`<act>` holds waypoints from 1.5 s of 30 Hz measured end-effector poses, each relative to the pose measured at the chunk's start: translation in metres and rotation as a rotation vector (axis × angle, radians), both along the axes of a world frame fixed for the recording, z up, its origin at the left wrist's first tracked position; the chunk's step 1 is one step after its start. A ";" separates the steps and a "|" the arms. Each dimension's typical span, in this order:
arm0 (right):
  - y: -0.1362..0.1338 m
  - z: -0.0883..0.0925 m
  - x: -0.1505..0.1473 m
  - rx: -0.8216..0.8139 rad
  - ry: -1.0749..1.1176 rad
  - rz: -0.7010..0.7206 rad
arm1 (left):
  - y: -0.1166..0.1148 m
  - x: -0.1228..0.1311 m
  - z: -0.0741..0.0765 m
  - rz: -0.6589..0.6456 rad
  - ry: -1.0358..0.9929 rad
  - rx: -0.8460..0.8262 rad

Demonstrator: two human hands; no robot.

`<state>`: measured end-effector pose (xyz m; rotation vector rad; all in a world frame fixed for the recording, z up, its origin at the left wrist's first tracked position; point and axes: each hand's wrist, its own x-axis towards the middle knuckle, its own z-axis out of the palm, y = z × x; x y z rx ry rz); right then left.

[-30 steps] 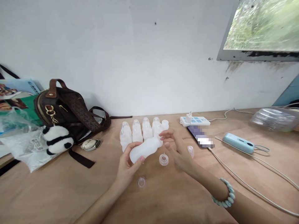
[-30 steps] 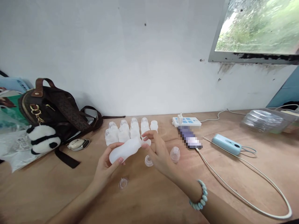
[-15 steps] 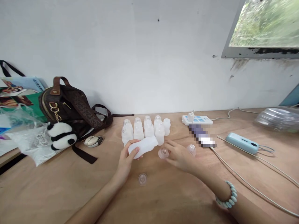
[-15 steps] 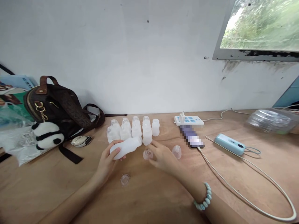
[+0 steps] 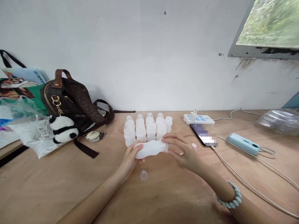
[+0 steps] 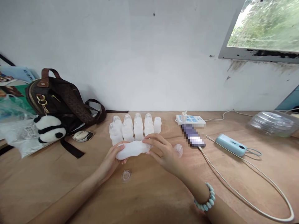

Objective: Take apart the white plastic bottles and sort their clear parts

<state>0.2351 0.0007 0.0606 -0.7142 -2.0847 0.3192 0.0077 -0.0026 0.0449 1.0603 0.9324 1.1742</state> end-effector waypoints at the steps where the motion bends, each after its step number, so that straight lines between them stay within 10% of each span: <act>1: 0.001 -0.001 0.000 0.013 -0.010 0.007 | 0.000 0.000 0.000 -0.009 0.003 -0.004; 9: -0.001 -0.002 -0.001 -0.054 0.022 -0.029 | 0.000 -0.001 -0.003 -0.015 0.080 0.036; 19: 0.005 -0.016 -0.008 -0.595 0.237 -0.133 | -0.008 -0.002 0.002 0.003 0.433 0.422; 35: 0.000 -0.001 -0.002 -0.148 0.103 0.061 | -0.002 0.000 -0.001 -0.025 0.025 -0.071; 45: 0.002 -0.017 -0.007 -0.413 0.195 -0.142 | -0.005 -0.001 0.004 0.005 0.262 0.229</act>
